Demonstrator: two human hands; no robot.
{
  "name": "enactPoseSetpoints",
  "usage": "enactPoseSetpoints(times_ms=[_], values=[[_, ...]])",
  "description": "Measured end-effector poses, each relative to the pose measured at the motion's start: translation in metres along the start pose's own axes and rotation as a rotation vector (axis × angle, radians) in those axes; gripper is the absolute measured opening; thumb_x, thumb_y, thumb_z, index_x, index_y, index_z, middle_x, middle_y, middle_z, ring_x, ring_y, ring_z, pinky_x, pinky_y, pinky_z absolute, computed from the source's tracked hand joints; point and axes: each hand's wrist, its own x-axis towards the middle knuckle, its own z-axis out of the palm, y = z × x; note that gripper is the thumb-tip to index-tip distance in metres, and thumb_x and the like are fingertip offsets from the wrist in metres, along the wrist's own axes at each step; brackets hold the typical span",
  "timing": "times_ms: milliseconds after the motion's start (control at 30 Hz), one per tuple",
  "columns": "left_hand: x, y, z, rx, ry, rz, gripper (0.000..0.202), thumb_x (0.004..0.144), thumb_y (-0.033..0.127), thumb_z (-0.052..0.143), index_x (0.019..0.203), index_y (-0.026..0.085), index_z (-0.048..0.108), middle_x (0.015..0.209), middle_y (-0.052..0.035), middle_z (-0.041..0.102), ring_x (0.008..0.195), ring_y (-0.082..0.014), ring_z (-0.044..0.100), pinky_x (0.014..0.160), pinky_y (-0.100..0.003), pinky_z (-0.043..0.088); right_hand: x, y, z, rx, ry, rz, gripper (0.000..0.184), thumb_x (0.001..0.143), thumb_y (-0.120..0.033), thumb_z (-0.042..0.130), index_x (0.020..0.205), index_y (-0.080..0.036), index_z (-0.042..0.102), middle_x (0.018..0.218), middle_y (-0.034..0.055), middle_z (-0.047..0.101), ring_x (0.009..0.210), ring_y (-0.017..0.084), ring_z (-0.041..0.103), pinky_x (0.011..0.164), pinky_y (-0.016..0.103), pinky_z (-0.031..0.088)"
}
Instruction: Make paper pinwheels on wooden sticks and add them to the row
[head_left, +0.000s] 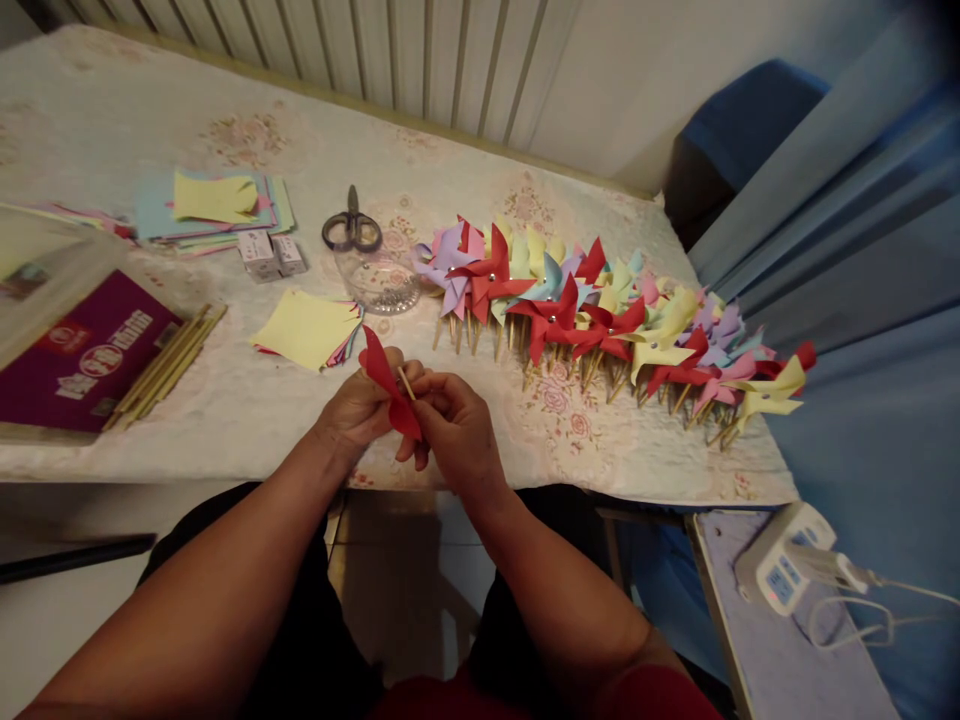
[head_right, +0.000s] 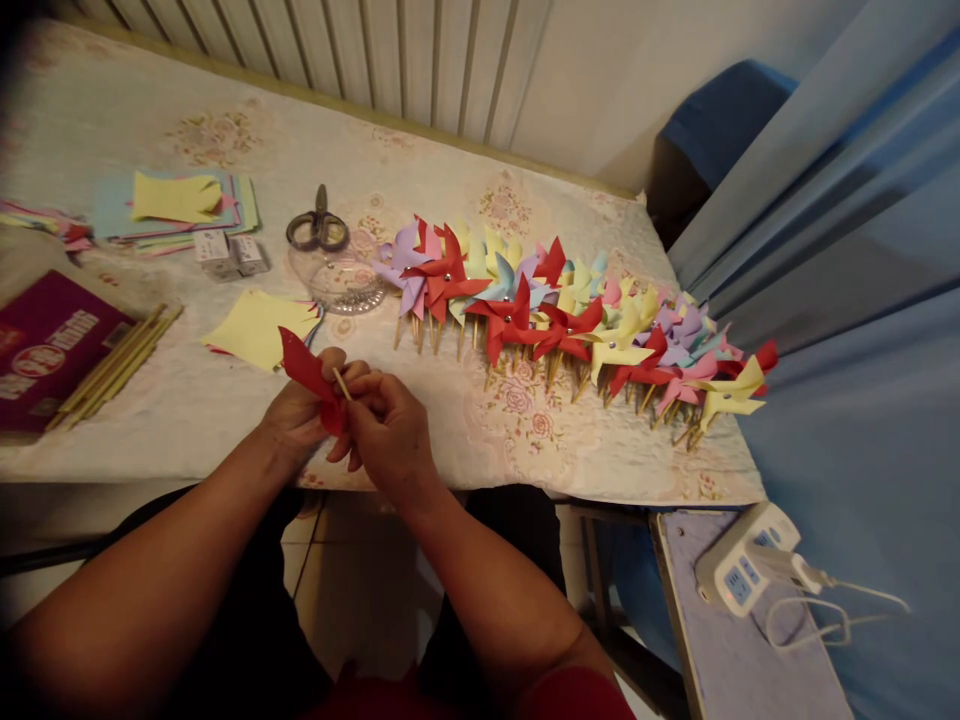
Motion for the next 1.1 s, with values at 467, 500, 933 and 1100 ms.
enactPoseSetpoints(times_ms=[467,500,933,1100], values=[[0.0001,0.0,0.0056,0.023,0.072,0.043,0.031,0.069,0.004,0.075,0.058,0.016,0.049,0.062,0.0027,0.051,0.054,-0.014,0.059,0.048,-0.025,0.055,0.0018,0.0021,-0.0001,-0.009,0.008,0.005,0.026,0.079,-0.043,0.07,0.085,-0.023,0.054,0.047,-0.0121,0.055,0.035,0.009,0.055,0.032,0.015,0.036],[-0.0001,0.0001,0.0057,0.027,0.077,0.036,0.031,0.069,0.004,0.075,0.059,0.016,0.049,0.062,0.0027,0.051,0.054,-0.0141,0.059,0.047,-0.026,0.055,0.0019,0.0023,-0.0002,-0.012,0.007,0.007,0.026,0.079,-0.044,0.07,0.085,-0.024,0.054,0.048,-0.0121,0.056,0.035,0.009,0.055,0.032,0.015,0.036],[-0.0015,-0.0005,0.0012,0.073,-0.07,0.0,0.026,0.068,0.011,0.078,0.067,0.018,0.053,0.069,0.0024,0.056,0.047,-0.0204,0.062,0.035,-0.036,0.055,0.0021,0.0023,-0.0016,-0.029,0.022,0.011,0.025,0.079,-0.041,0.07,0.086,-0.023,0.055,0.049,-0.0119,0.056,0.036,0.008,0.055,0.033,0.015,0.037],[-0.0016,-0.0008,0.0009,0.085,-0.055,0.016,0.028,0.068,0.011,0.077,0.067,0.018,0.05,0.068,0.0029,0.056,0.046,-0.0207,0.062,0.033,-0.036,0.054,0.0027,0.0024,-0.0028,-0.043,0.015,0.015,0.025,0.08,-0.041,0.07,0.088,-0.022,0.056,0.05,-0.0118,0.057,0.037,0.008,0.056,0.035,0.015,0.038]])
